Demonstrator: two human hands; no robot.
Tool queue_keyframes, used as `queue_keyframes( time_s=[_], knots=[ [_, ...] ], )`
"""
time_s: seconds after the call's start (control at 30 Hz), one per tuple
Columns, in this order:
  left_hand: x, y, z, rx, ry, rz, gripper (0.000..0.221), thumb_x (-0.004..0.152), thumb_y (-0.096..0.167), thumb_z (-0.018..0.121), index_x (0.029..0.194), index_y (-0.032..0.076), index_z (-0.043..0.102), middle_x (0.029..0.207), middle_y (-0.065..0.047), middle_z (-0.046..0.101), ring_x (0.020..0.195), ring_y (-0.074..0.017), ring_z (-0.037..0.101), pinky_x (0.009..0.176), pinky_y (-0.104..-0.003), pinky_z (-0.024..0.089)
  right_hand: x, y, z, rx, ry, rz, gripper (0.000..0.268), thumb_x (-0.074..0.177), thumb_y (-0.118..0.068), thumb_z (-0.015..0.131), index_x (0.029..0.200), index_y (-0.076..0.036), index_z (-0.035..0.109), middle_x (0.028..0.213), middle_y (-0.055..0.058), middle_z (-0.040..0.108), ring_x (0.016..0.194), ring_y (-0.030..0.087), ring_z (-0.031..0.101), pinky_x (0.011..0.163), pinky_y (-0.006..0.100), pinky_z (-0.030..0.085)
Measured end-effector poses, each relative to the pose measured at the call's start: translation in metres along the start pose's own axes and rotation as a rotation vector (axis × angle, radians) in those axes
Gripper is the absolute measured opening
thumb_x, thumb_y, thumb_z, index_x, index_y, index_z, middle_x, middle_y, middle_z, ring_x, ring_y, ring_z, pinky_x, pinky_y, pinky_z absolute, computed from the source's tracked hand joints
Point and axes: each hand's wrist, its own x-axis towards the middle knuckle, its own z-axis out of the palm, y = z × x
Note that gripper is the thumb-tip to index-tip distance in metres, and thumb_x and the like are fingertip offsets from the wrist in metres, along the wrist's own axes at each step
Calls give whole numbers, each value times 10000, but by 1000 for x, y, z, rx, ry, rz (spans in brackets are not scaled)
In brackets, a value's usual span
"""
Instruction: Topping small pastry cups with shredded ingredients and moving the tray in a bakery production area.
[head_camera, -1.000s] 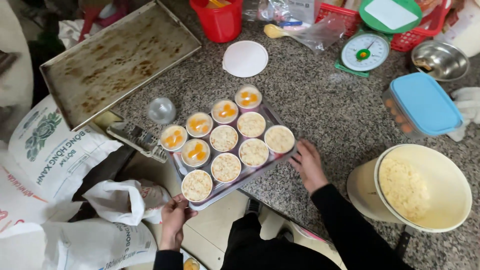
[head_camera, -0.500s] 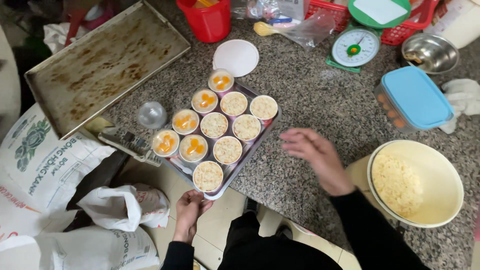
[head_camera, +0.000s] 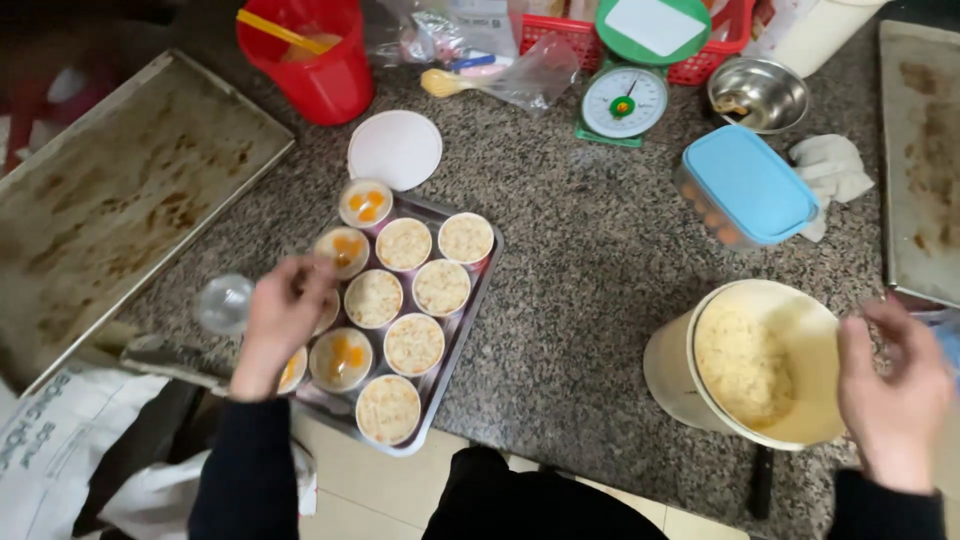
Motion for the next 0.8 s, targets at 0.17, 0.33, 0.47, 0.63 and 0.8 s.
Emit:
queue_keyframes(
  time_s=[0.17, 0.33, 0.47, 0.63, 0.8],
  knots=[
    [136, 32, 34, 119, 6, 113, 388, 1072, 394, 703, 1359, 151, 796, 1286, -125, 849, 1197, -291, 793, 1059, -431, 568, -29, 69, 7, 50, -160, 472, 500, 1281, -185, 659, 1661, 133, 592, 1358, 422, 699, 1105, 542, 695, 758, 658, 569],
    [292, -23, 90, 246, -38, 101, 520, 1015, 468, 698, 1437, 174, 773, 1227, -138, 847, 1205, -389, 760, 1086, -495, 529, -46, 131, 46, 131, -90, 582, 395, 1283, -74, 591, 1645, 78, 641, 1312, 401, 692, 1033, 535, 664, 604, 679, 526],
    [387, -81, 127, 436, -148, -58, 686, 980, 585, 718, 1461, 97, 724, 1419, -217, 768, 1362, -438, 699, 1135, -503, 516, -40, 79, 70, 349, -70, 666, 369, 1254, -64, 606, 1620, -35, 644, 1309, 242, 662, 1016, 410, 643, 696, 580, 514],
    [379, -44, 121, 556, -265, -237, 1049, 899, 806, 699, 1503, -51, 674, 1517, -311, 700, 1422, -489, 664, 1132, -544, 532, -17, -12, 106, 434, -117, 754, 471, 1176, -88, 639, 1644, -130, 605, 1341, 155, 700, 971, 287, 602, 618, 452, 429],
    [397, -31, 143, 680, -315, -260, 1336, 820, 825, 768, 1760, 48, 219, 1818, -329, 297, 1670, -544, 305, 1304, -607, 346, 8, -71, 137, 408, -64, 664, 448, 1189, -133, 544, 1623, -29, 576, 1441, 209, 692, 1239, 311, 630, 995, 468, 526]
  ],
)
